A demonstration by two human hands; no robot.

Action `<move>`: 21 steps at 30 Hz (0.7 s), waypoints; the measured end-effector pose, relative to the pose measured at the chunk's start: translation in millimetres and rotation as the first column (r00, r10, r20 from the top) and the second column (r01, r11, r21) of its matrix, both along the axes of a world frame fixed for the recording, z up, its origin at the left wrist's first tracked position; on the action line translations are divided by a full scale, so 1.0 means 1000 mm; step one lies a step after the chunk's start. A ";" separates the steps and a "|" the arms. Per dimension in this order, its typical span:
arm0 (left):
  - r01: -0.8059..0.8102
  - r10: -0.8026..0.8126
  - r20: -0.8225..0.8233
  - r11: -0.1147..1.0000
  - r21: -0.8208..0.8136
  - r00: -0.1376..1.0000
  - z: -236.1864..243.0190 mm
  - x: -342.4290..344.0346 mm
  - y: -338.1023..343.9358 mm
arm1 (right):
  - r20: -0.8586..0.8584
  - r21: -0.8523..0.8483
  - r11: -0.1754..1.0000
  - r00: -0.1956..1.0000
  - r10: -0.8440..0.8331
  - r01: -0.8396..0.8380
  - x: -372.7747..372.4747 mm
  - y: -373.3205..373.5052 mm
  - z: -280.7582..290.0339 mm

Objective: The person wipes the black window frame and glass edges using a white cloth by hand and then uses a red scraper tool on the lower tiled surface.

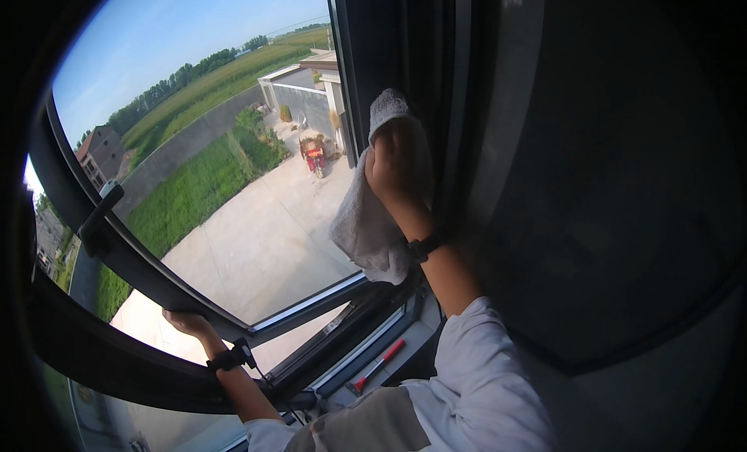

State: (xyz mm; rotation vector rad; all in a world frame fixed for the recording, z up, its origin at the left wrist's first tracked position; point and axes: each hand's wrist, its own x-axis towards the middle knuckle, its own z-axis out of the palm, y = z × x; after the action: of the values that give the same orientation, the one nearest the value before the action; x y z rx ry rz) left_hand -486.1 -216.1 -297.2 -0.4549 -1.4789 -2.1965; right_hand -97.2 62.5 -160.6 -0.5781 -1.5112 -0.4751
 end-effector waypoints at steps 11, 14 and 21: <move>-0.069 0.066 -0.080 0.997 -0.031 0.995 0.002 -0.001 0.006 | 0.179 -0.262 0.962 0.983 -0.033 0.080 0.013 -0.011 -0.233; -0.100 0.091 -0.126 0.993 -0.069 0.988 0.002 0.001 0.005 | 0.274 -0.310 0.943 0.961 -0.036 0.124 0.022 -0.024 -0.253; -0.062 0.058 -0.095 0.998 -0.031 0.994 -0.002 -0.003 0.005 | 0.162 -0.113 0.994 0.987 0.016 0.003 0.011 0.003 -0.038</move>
State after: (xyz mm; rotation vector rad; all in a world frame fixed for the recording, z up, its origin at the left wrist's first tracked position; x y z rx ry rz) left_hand -489.0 -211.4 -299.3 -0.5113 -1.4630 -2.0774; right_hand -85.9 65.7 -198.4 -0.6341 -1.7035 -0.4426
